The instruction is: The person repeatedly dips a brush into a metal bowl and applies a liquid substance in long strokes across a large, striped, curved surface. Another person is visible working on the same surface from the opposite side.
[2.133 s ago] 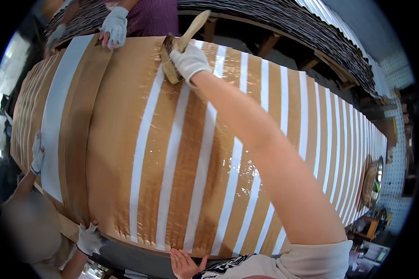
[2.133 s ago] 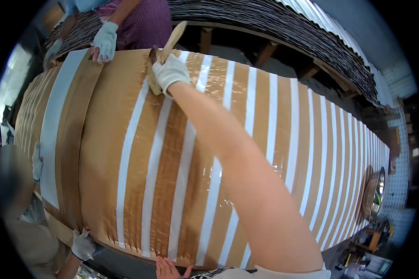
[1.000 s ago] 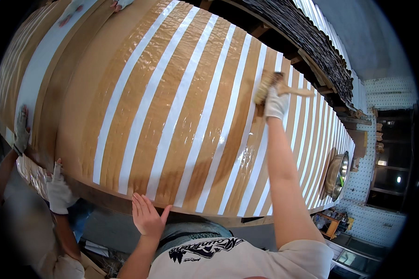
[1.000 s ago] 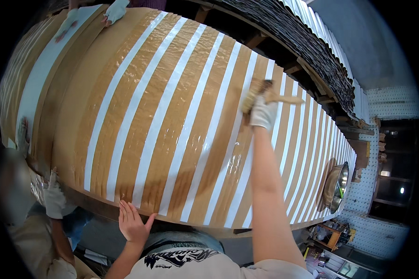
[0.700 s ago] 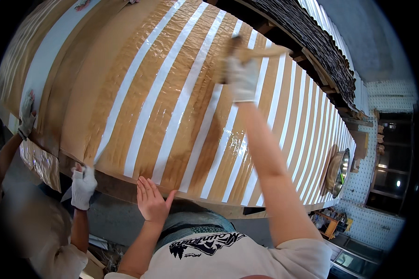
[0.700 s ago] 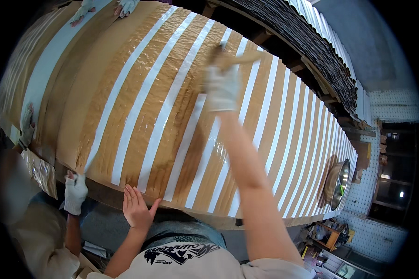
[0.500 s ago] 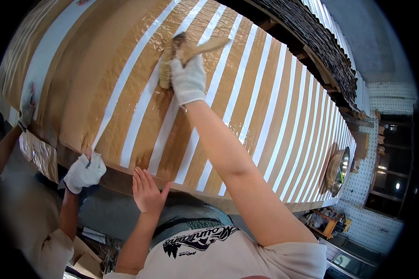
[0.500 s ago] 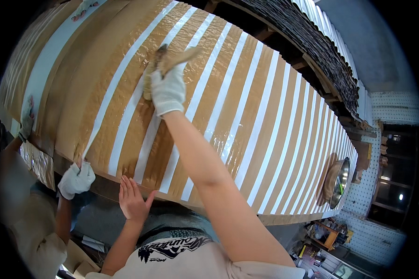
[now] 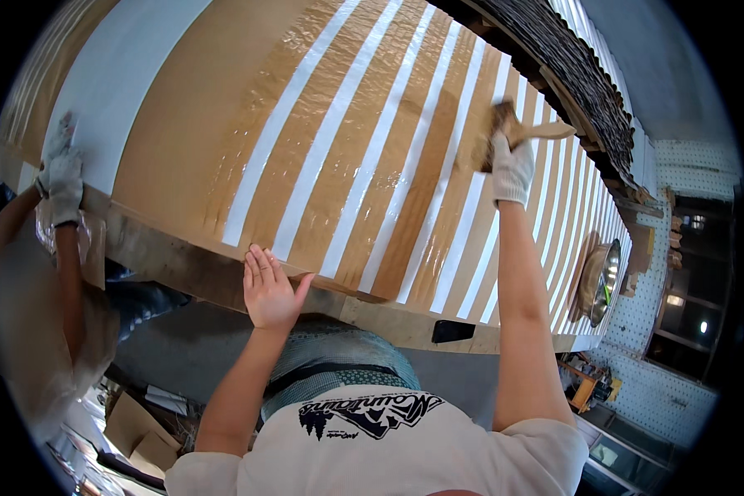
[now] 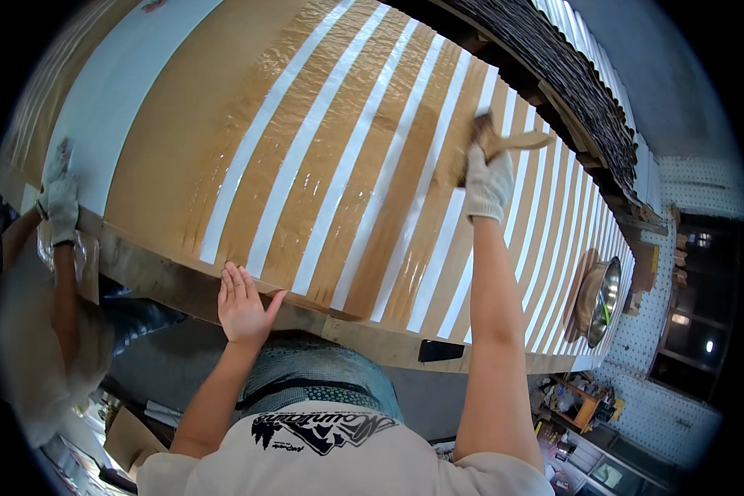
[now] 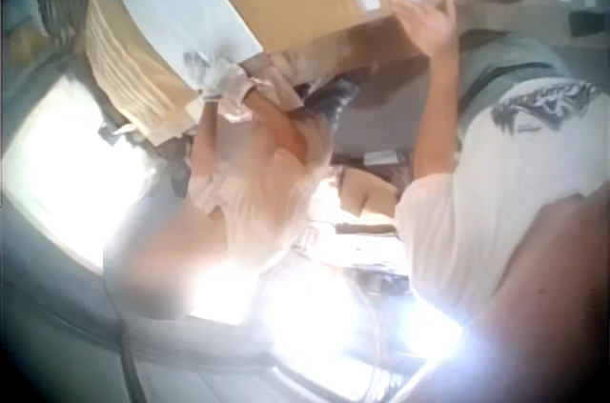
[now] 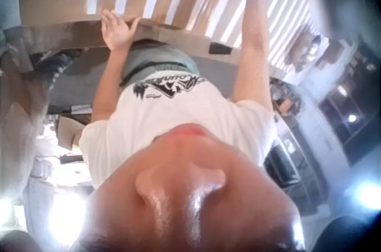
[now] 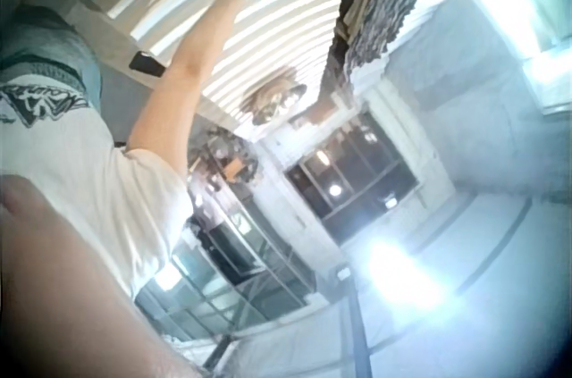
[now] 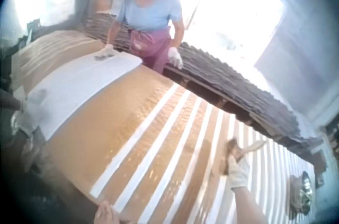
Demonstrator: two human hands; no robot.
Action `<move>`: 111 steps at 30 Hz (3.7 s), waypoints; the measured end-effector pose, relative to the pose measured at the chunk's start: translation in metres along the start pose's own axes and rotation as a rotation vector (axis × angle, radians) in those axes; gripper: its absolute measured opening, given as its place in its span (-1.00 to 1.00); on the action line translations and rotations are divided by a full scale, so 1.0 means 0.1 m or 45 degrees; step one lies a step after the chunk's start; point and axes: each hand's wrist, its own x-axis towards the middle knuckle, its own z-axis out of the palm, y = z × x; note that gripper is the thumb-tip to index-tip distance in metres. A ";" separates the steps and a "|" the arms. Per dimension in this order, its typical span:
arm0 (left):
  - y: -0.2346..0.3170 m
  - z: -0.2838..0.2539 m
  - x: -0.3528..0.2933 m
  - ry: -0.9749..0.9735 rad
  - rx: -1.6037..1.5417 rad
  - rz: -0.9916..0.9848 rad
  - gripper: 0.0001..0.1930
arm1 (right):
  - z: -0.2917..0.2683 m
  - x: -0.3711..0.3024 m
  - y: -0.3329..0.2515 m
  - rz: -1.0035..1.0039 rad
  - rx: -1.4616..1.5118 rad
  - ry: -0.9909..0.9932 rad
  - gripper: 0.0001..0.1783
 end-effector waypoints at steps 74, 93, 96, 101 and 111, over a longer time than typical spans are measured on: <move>0.08 0.08 -0.28 0.194 -0.483 -0.082 -0.37 | -1.01 -2.16 0.68 -0.499 0.135 -0.411 -0.73; 4.10 0.20 -0.94 -0.303 -1.505 -0.255 -0.71 | -4.59 -1.79 4.84 0.823 1.722 0.293 -0.52; 4.48 0.16 -1.12 -0.376 -1.568 -0.353 -0.78 | -5.28 -1.23 5.45 0.847 1.000 0.495 -0.46; 4.86 -0.05 -1.44 -0.367 -1.497 -0.443 -0.91 | -5.25 -0.56 6.59 0.547 0.163 0.398 -0.37; 4.66 -0.09 -1.88 -0.383 -1.360 -0.512 -0.79 | -4.92 -0.20 6.71 0.619 0.158 -0.033 -0.35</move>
